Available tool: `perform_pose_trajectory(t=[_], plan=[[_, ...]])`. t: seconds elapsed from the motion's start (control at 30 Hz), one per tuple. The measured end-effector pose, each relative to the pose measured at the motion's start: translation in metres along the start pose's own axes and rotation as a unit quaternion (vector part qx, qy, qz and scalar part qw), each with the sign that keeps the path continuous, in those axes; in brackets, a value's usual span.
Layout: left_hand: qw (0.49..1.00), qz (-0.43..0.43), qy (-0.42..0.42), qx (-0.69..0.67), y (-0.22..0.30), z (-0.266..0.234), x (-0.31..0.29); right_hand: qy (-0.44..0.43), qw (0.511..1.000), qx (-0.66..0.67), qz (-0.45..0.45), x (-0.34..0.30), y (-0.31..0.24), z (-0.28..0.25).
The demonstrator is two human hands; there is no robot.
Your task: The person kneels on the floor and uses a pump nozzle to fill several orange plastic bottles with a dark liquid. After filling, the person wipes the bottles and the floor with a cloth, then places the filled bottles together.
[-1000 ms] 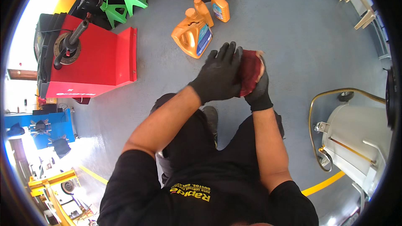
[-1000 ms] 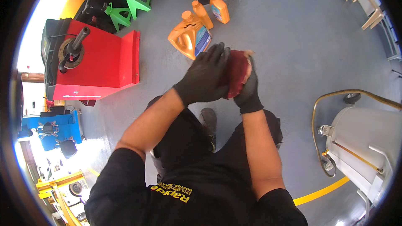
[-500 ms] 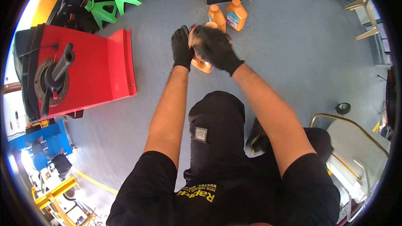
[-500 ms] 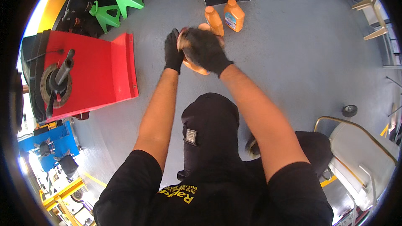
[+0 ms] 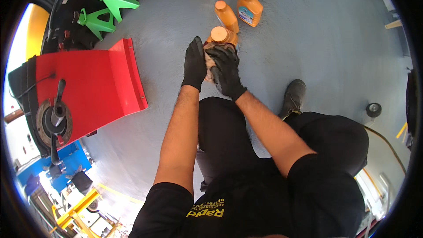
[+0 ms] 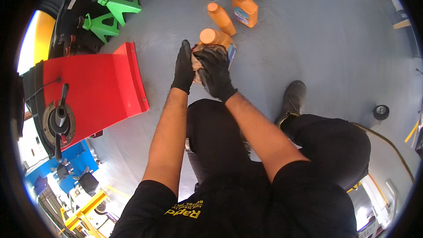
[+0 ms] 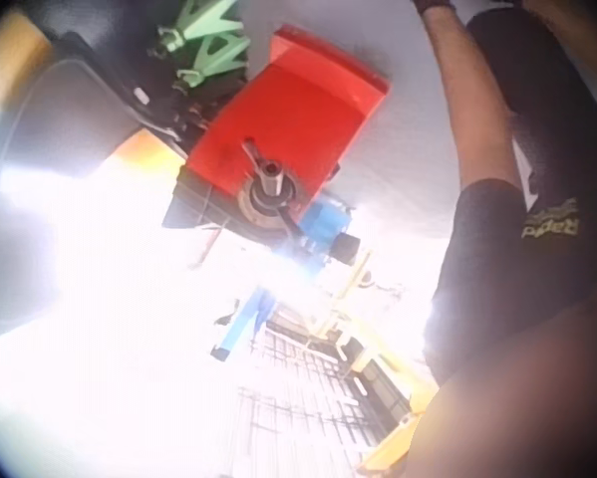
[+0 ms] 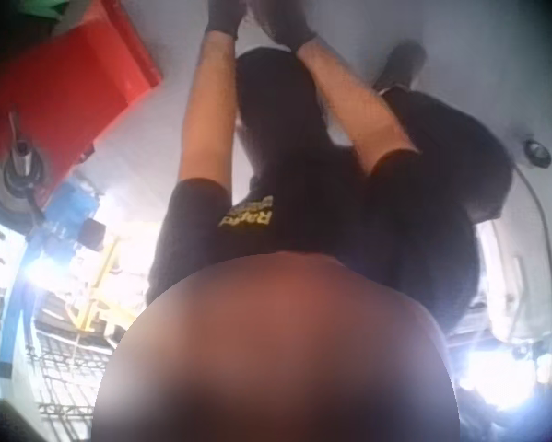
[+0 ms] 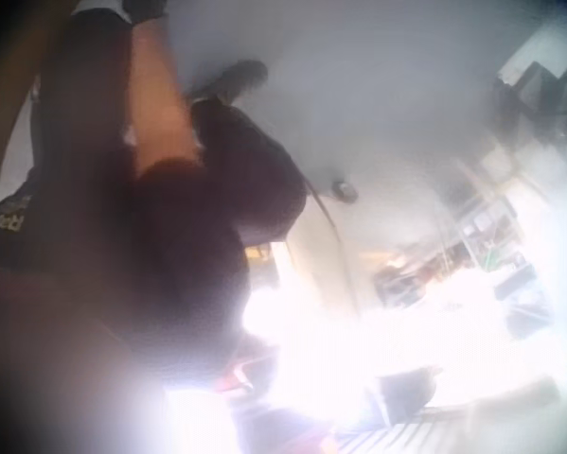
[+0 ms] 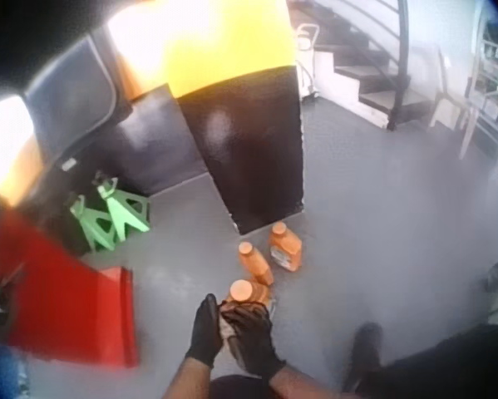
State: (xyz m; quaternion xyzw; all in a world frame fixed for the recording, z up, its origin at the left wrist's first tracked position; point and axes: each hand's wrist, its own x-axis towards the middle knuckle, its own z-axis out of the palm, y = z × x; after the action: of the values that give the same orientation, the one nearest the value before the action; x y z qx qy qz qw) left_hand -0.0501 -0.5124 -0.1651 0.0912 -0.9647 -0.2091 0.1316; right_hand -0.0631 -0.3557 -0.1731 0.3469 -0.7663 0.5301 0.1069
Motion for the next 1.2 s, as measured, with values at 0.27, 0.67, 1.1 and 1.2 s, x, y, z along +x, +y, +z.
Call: perform_pose_trajectory(t=[0.27, 0.67, 1.1, 1.2], plan=[[0.981, -0.154, -0.086, -0.083, 0.022, -0.016, 0.019, 0.200, 0.704, 0.519, 0.443, -0.001, 0.077, 0.034], [0.963, -0.241, -0.106, -0.062, 0.052, -0.034, 0.033, 0.071, 0.916, 0.162, 0.361, 0.062, 0.092, 0.030], [0.954, -0.247, -0.119, -0.123, 0.058, -0.037, 0.039, 0.209, 0.924, 0.209, 0.243, 0.001, 0.112, 0.076], [0.946, -0.259, -0.139, -0.137, 0.061, -0.038, 0.039, 0.104, 0.896, 0.156, 0.402, -0.010, 0.143, 0.070]])
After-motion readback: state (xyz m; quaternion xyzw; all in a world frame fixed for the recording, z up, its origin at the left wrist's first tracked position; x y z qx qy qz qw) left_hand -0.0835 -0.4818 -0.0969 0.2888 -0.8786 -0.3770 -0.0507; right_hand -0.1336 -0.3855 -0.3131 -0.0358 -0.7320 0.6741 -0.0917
